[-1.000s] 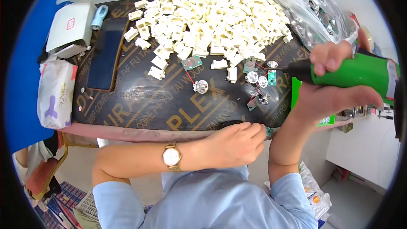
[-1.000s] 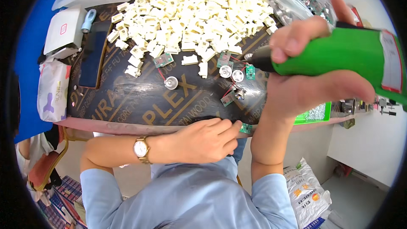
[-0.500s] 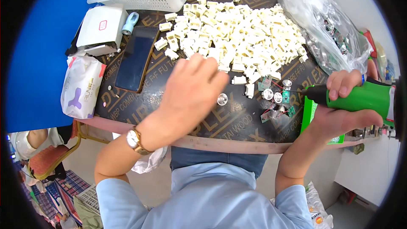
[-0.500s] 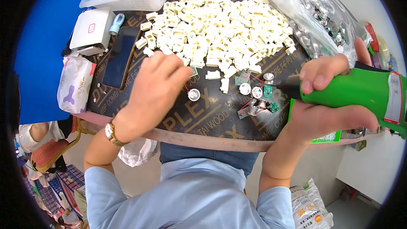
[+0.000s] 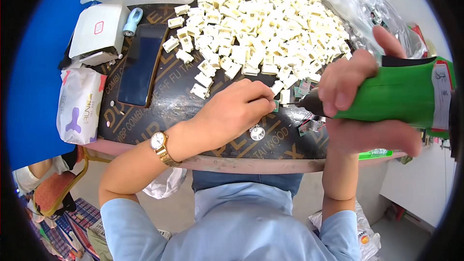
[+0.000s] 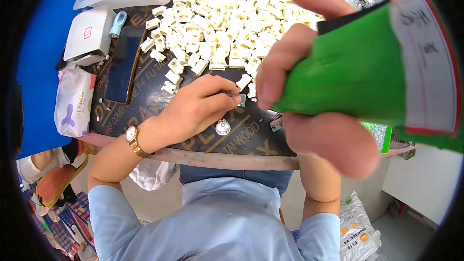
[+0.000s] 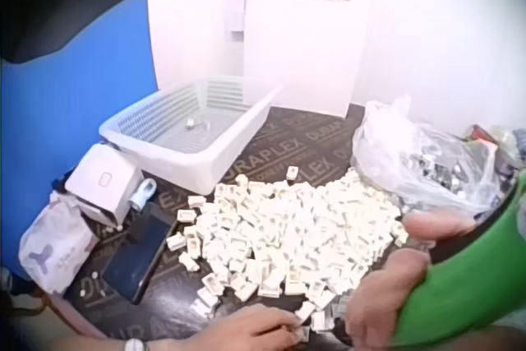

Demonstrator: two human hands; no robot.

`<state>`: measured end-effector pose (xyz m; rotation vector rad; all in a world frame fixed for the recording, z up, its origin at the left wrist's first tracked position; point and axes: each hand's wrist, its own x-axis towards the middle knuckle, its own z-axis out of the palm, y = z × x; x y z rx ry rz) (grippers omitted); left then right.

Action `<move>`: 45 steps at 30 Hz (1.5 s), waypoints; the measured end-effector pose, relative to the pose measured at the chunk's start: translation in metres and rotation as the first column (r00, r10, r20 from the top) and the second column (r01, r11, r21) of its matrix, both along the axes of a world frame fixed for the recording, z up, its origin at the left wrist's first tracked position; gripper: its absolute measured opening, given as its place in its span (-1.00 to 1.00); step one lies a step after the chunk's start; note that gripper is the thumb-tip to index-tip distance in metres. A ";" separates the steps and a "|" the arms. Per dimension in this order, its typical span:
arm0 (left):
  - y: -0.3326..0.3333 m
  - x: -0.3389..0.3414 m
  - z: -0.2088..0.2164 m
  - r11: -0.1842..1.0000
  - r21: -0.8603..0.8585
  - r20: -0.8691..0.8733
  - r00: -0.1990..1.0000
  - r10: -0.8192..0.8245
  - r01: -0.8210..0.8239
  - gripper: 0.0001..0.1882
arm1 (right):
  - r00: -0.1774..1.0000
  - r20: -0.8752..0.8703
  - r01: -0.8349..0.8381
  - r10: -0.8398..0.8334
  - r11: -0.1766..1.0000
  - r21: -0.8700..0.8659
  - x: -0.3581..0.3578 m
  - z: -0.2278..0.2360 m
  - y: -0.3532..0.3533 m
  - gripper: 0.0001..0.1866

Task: Assemble small electronic components into white plastic housings using an electric screwdriver.

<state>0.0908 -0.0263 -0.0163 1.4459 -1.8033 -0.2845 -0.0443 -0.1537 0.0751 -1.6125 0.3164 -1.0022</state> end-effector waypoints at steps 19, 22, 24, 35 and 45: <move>0.006 -0.005 -0.001 0.988 -0.089 0.189 0.972 0.137 -0.122 -0.68 | 0.939 0.125 -0.294 0.320 0.937 -0.191 0.009 -0.026 -0.012 0.39; 0.007 -0.006 0.003 0.988 -0.096 0.224 0.965 0.136 -0.118 -0.69 | 0.935 0.133 -0.300 0.328 0.934 -0.194 0.008 -0.028 -0.016 0.38; 0.008 -0.007 0.004 0.988 -0.089 0.253 0.956 0.147 -0.128 -0.70 | 0.948 0.105 -0.281 0.301 0.945 -0.166 0.011 -0.028 -0.015 0.36; 0.010 -0.008 0.009 0.989 -0.024 0.314 0.938 0.146 -0.146 -0.77 | 0.988 -0.051 -0.149 0.147 0.988 -0.050 0.009 -0.021 -0.004 0.27; 0.011 -0.017 0.002 0.983 -0.123 0.301 0.939 0.164 -0.133 -0.79 | 0.941 0.321 0.108 -0.105 0.994 0.006 -0.015 -0.020 -0.014 0.31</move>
